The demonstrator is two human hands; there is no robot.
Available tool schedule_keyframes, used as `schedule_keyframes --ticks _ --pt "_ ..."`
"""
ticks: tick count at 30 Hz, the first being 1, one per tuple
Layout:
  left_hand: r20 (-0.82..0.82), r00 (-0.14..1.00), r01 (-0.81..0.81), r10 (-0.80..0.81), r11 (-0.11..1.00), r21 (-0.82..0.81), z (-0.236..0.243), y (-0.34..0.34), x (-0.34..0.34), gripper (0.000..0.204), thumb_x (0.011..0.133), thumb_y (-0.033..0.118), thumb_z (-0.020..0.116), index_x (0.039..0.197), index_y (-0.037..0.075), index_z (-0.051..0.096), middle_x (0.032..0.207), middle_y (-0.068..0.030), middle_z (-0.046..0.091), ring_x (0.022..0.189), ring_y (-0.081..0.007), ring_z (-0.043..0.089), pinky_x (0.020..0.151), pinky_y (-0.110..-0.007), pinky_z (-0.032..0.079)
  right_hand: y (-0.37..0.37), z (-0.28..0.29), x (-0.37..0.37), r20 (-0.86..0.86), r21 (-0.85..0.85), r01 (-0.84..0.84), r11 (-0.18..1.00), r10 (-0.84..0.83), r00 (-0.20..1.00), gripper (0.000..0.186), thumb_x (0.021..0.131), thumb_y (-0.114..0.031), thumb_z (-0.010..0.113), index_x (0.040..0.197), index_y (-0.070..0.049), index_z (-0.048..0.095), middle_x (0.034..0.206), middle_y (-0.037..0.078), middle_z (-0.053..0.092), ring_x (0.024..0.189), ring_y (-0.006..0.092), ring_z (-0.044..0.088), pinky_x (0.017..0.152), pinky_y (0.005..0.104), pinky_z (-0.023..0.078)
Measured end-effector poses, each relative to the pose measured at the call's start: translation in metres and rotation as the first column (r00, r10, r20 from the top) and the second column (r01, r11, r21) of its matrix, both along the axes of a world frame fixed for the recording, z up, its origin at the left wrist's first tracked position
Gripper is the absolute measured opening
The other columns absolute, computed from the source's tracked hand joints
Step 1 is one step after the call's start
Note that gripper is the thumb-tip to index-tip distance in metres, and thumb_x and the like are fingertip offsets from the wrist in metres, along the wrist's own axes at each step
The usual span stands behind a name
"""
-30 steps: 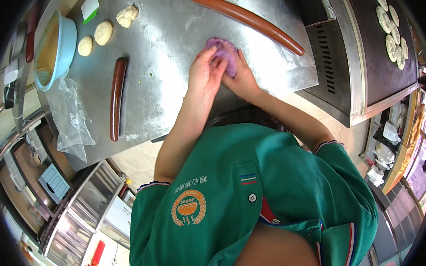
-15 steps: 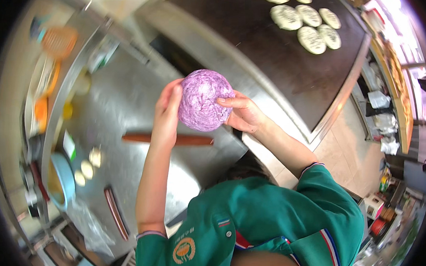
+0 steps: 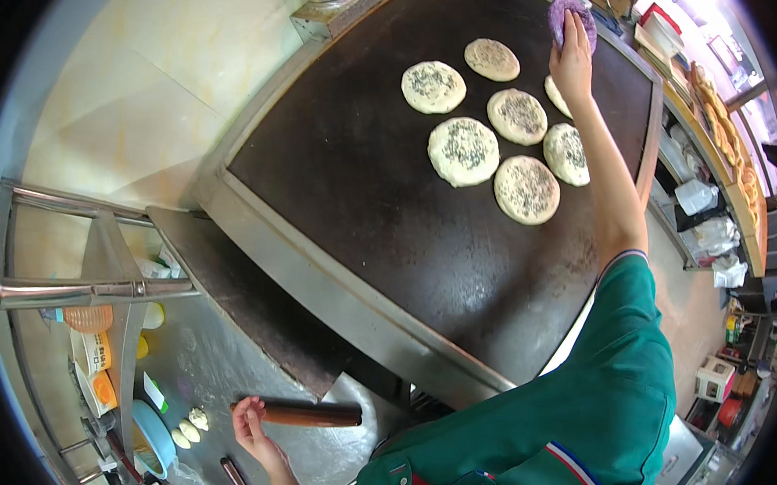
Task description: The person rolls dough balls into flat discs using a rolling pin, sprinkles sesame seeds, and places them on a griddle. They retrieve additional dough from a freezer, wipe the work surface, and arrange finished breads on a display tray.
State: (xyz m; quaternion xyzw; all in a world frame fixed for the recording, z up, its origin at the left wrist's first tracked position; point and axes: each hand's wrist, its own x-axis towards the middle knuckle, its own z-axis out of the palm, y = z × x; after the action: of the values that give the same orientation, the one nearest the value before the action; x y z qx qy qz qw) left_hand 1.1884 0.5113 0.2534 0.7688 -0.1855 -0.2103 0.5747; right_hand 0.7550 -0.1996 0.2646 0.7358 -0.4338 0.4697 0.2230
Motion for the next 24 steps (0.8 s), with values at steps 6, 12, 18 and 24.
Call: schedule_keyframes --ticks 6,12,18,24 --pt "0.262 0.949 0.143 -0.178 0.979 0.147 -0.035 -0.024 0.011 0.045 0.098 0.009 0.058 0.141 -0.001 0.048 0.14 -0.0134 0.053 0.126 -0.023 0.052 0.108 -0.035 0.039 -0.045 -0.064 0.044 -0.307 0.755 0.202 0.624 0.063 0.95 0.064 0.094 -0.033 0.064 0.146 -0.001 0.045 0.149 0.025 0.045 0.137 0.0394 0.044 0.116 0.0458 0.035" --pt "0.547 0.827 -0.065 -0.129 0.945 0.321 -0.054 0.045 -0.006 0.034 0.089 0.006 0.069 0.123 0.003 0.062 0.138 -0.0183 0.055 0.13 -0.0324 0.052 0.11 -0.042 0.039 0.157 -0.043 0.141 0.275 0.611 -0.621 0.491 0.604 0.748 0.049 0.096 -0.019 0.065 0.14 -0.002 0.054 0.147 0.02 0.051 0.135 0.034 0.049 0.113 0.0421 0.039" --pt "0.658 0.74 -0.443 0.14 0.837 0.321 -0.08 0.165 0.003 0.026 0.084 0.002 0.07 0.107 0.004 0.06 0.133 -0.0182 0.056 0.121 -0.0393 0.055 0.102 -0.044 0.047 0.354 0.033 0.19 0.088 0.531 -0.766 0.362 0.876 0.475 0.029 0.099 -0.007 0.055 0.125 0.004 0.064 0.126 0.018 0.066 0.117 0.0355 0.062 0.104 0.0426 0.046" --pt "0.657 0.682 -0.594 0.323 0.768 0.239 -0.098 0.27 0.047 0.039 0.083 0.006 0.071 0.119 0.007 0.056 0.137 -0.0212 0.052 0.124 -0.0428 0.052 0.103 -0.046 0.045 0.546 -0.008 0.238 0.22 0.711 -0.701 -0.062 0.966 0.138 0.027 0.094 -0.011 0.061 0.116 0.003 0.069 0.123 0.02 0.066 0.109 0.0348 0.064 0.095 0.0438 0.051"
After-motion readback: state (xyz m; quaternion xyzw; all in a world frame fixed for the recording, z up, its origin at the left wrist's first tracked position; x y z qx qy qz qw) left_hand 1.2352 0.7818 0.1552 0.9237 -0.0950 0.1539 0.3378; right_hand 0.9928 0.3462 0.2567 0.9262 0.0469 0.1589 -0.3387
